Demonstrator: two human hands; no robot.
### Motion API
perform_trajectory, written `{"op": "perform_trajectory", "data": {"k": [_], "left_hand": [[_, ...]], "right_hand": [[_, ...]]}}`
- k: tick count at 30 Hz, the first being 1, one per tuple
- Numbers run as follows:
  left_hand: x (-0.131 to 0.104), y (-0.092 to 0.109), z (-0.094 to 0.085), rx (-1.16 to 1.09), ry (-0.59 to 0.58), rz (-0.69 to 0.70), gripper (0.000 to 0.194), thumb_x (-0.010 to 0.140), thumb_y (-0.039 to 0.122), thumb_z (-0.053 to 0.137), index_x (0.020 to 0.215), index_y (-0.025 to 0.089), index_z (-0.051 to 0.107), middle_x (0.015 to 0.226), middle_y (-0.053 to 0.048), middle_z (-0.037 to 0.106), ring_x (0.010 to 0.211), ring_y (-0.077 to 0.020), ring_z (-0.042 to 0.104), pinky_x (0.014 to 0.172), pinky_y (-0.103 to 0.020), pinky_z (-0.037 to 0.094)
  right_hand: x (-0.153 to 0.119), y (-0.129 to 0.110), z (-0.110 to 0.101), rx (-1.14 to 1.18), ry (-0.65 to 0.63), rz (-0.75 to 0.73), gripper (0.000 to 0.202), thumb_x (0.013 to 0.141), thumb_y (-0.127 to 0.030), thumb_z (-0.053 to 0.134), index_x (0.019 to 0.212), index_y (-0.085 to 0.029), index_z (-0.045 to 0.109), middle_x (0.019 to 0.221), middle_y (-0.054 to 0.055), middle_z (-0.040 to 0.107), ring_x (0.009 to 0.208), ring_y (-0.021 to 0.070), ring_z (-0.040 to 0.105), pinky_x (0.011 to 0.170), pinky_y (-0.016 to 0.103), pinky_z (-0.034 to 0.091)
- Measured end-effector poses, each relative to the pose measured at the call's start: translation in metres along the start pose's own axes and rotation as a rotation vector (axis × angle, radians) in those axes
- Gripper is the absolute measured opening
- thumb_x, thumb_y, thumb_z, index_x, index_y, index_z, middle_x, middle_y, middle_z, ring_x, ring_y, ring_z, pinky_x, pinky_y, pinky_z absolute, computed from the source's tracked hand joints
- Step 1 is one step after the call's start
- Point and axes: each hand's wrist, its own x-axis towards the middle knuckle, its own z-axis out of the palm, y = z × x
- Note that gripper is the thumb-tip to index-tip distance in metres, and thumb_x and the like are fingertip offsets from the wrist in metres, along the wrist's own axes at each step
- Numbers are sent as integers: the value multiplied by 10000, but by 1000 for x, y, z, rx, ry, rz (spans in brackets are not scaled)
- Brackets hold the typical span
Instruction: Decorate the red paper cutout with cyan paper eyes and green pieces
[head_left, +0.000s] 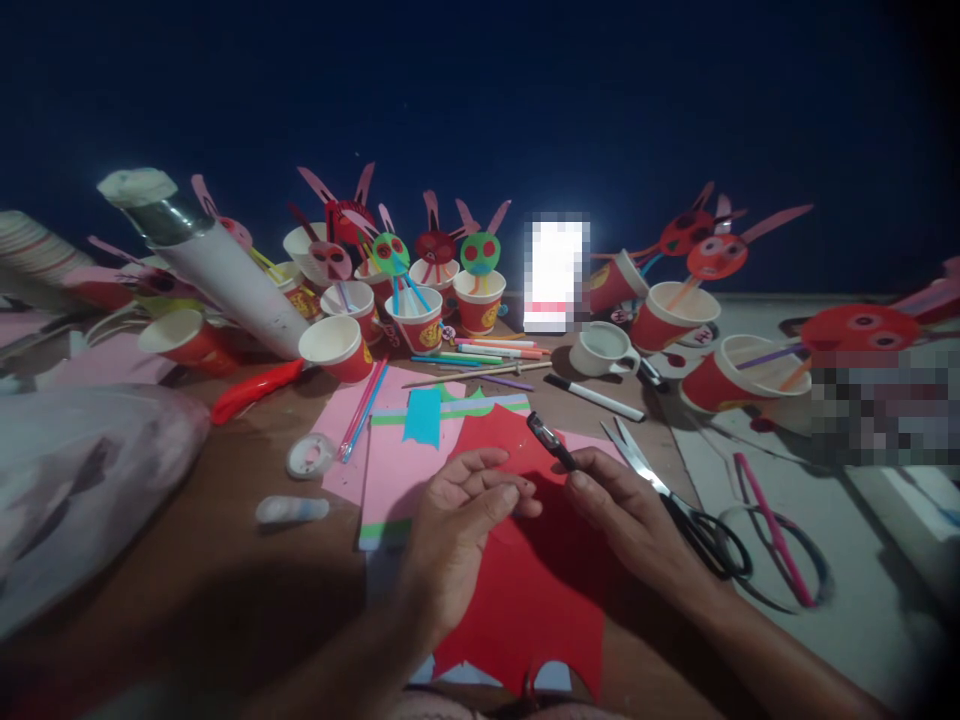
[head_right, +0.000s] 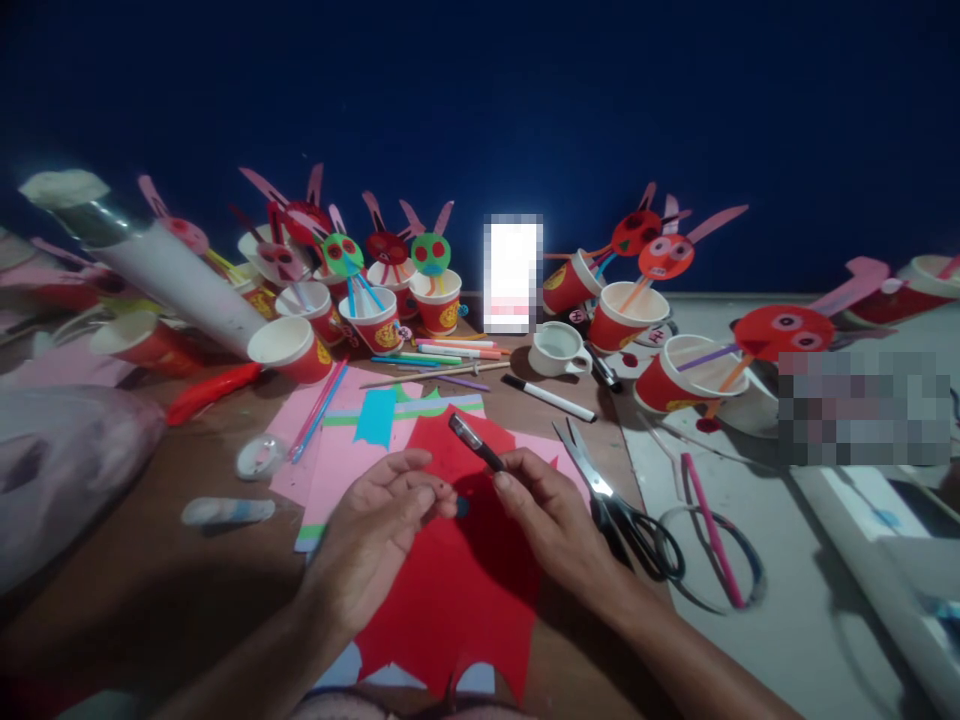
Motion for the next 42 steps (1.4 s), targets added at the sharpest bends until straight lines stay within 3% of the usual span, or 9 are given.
{"op": "perform_trajectory", "data": {"k": [5, 10, 14, 19, 27, 36, 42], "left_hand": [[0, -2, -1, 35, 26, -53, 387, 769, 164, 665, 1113, 90, 505, 754, -63, 711, 704, -164, 689, 746, -265, 503], [0, -2, -1, 25, 53, -81, 453, 810, 203, 622, 1192, 58, 427, 954, -170, 703, 879, -241, 684, 842, -345, 490], [1, -1, -1, 28, 37, -86, 447, 833, 209, 599, 1207, 56, 410, 1022, -197, 682, 936, -259, 669, 879, -367, 475], [1, -1, 0, 28, 32, -87, 445, 805, 173, 632, 1188, 70, 430, 1005, -174, 690, 916, -235, 674, 880, -347, 477], [1, -2, 1, 33, 3, -49, 271, 710, 74, 644, 961, 101, 547, 703, -41, 691, 680, -141, 664, 723, -249, 500], [2, -2, 0, 70, 14, -66, 266, 691, 52, 595, 948, 104, 557, 719, -51, 698, 675, -153, 670, 720, -252, 486], [2, -1, 1, 47, -8, -69, 289, 694, 77, 645, 971, 105, 565, 805, -64, 702, 756, -159, 669, 781, -264, 474]], "right_hand": [[0, 1, 0, -19, -5, -11, 252, 891, -440, 495, 952, -206, 566, 684, -22, 472, 555, 99, 369, 496, 234, 300], [0, 3, -1, 30, -13, -8, 250, 900, -433, 488, 970, -204, 557, 639, -37, 424, 528, 91, 333, 472, 228, 268], [1, 4, -1, 54, -17, -18, 245, 901, -430, 493, 976, -206, 556, 632, -40, 415, 537, 93, 342, 480, 227, 275], [1, 2, 0, 21, -7, -18, 273, 890, -443, 501, 973, -193, 573, 629, -33, 434, 532, 95, 358, 481, 229, 300], [-1, -2, -1, -12, 7, -10, 245, 881, -442, 512, 931, -212, 578, 625, -33, 445, 517, 99, 361, 468, 228, 309], [0, 1, 0, -50, -5, -41, 224, 901, -418, 487, 935, -214, 573, 707, -6, 514, 623, 126, 456, 585, 258, 397], [0, 1, -1, -63, 4, -49, 225, 895, -414, 497, 928, -206, 577, 683, -15, 507, 562, 111, 430, 534, 245, 383]]}}
